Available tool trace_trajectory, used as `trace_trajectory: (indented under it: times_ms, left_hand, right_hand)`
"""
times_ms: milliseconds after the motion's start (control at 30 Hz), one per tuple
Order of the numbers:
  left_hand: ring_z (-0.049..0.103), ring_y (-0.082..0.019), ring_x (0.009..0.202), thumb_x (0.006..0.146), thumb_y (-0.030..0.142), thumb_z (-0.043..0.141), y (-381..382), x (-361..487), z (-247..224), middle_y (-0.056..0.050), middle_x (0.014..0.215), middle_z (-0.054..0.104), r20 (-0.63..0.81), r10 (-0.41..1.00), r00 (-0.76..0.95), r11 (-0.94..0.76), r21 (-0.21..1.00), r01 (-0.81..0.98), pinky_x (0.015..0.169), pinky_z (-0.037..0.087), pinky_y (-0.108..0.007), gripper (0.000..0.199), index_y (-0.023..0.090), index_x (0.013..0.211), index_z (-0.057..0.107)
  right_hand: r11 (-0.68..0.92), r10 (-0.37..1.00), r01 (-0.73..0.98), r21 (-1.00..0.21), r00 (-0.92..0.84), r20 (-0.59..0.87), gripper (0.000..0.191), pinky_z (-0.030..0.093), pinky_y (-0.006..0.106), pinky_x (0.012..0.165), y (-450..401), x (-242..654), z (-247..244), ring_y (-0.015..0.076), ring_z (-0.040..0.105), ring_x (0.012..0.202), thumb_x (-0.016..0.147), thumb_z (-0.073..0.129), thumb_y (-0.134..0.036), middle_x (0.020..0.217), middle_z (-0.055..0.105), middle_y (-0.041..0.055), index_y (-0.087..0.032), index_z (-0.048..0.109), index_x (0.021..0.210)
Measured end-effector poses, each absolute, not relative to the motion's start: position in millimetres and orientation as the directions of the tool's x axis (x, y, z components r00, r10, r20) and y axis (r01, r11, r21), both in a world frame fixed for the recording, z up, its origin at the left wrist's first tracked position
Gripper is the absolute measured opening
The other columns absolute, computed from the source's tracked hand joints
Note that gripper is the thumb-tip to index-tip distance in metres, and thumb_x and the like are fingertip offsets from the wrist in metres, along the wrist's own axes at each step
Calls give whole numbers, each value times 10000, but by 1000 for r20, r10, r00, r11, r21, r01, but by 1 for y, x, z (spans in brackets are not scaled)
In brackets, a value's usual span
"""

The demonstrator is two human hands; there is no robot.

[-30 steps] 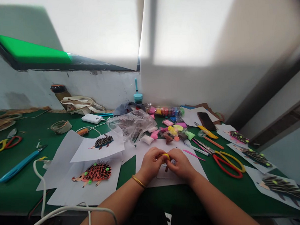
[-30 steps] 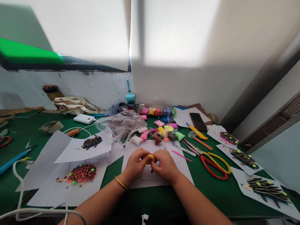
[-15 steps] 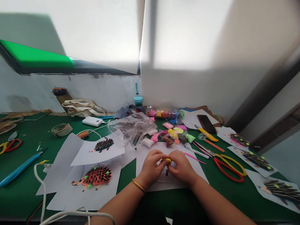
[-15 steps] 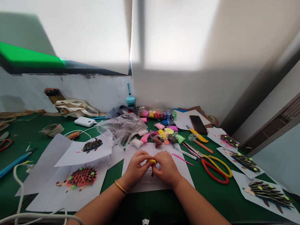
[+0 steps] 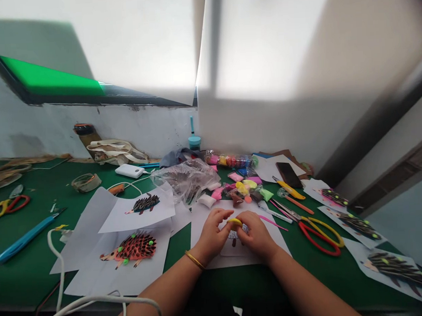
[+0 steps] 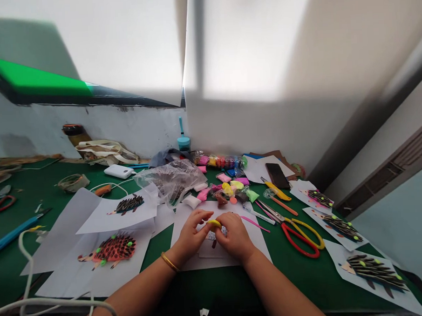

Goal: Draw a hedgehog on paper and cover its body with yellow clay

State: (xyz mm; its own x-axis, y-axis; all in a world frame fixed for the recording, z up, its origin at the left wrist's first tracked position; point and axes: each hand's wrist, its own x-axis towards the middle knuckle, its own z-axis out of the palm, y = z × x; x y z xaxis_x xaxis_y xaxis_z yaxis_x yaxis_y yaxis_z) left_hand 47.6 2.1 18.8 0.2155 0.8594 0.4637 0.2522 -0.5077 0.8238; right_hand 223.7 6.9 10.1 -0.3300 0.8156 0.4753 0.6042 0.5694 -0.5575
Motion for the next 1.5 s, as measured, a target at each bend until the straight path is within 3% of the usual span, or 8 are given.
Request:
trace_trajectory:
  times_ms: [100, 267, 433, 533, 767, 1067, 1267, 1500]
  left_hand:
    - [594, -187, 907, 886, 308, 620, 1, 47, 21, -46, 930, 636, 429, 863, 267, -498, 812, 305, 841, 477, -320, 192, 224, 1036, 706]
    - [624, -186, 801, 876, 334, 608, 7, 46, 16, -39, 842, 676, 329, 937, 118, -350, 898, 267, 736, 496, -299, 179, 184, 870, 704]
    - [636, -210, 905, 948, 373, 481, 8, 44, 13, -68, 954, 703, 363, 917, 166, -397, 868, 298, 832, 496, -347, 306, 191, 1041, 709]
    - [613, -218, 962, 907, 354, 574, 5, 44, 16, -65, 997, 683, 410, 890, 198, -455, 810, 370, 886, 478, -365, 292, 228, 1146, 684]
    - [604, -188, 838, 872, 235, 621, 3, 43, 18, -35, 830, 665, 444, 884, 143, -463, 798, 385, 789, 476, -316, 100, 208, 849, 715]
    - [590, -213, 993, 930, 300, 554, 4, 41, 18, -71, 1040, 640, 425, 883, 202, -469, 830, 303, 909, 470, -369, 266, 243, 1165, 667]
    - [573, -190, 835, 865, 298, 658, 0, 43, 26, -39, 831, 603, 409, 895, 180, -447, 829, 337, 791, 468, -315, 110, 205, 840, 712]
    - [561, -178, 810, 880, 277, 630, 1, 44, 23, -29, 824, 605, 432, 882, 185, -470, 828, 305, 762, 460, -304, 102, 188, 837, 659]
  right_hand:
    - [577, 811, 609, -544, -345, 473, 62, 368, 337, 760, 6, 223, 11, 206, 546, 793, 846, 566, -226, 788, 626, 27, -200, 614, 817]
    - [605, 794, 554, -572, -360, 491, 178, 372, 341, 783, 5, 224, 12, 210, 570, 843, 907, 544, -362, 859, 662, 30, -215, 644, 895]
    - [583, 806, 585, -564, -331, 491, 162, 372, 336, 756, 7, 225, 9, 199, 555, 803, 906, 500, -278, 814, 642, 32, -201, 631, 851]
    - [569, 814, 619, -542, -328, 480, 126, 365, 330, 728, 7, 223, 8, 197, 536, 765, 867, 524, -238, 757, 611, 29, -196, 604, 780]
    - [605, 791, 582, -543, -365, 491, 107, 357, 341, 756, 6, 220, 13, 201, 548, 799, 873, 555, -269, 803, 639, 25, -211, 644, 872]
    - [621, 771, 573, -535, -327, 546, 79, 360, 333, 710, 9, 220, 9, 190, 516, 735, 851, 544, -198, 736, 579, 20, -198, 576, 779]
    - [622, 780, 550, -558, -372, 503, 63, 370, 350, 752, 5, 219, 15, 197, 540, 774, 871, 569, -228, 777, 613, 27, -204, 621, 844]
    - [608, 794, 507, -612, -375, 479, 92, 376, 356, 784, 5, 220, 17, 201, 566, 808, 906, 572, -286, 823, 647, 24, -222, 636, 891]
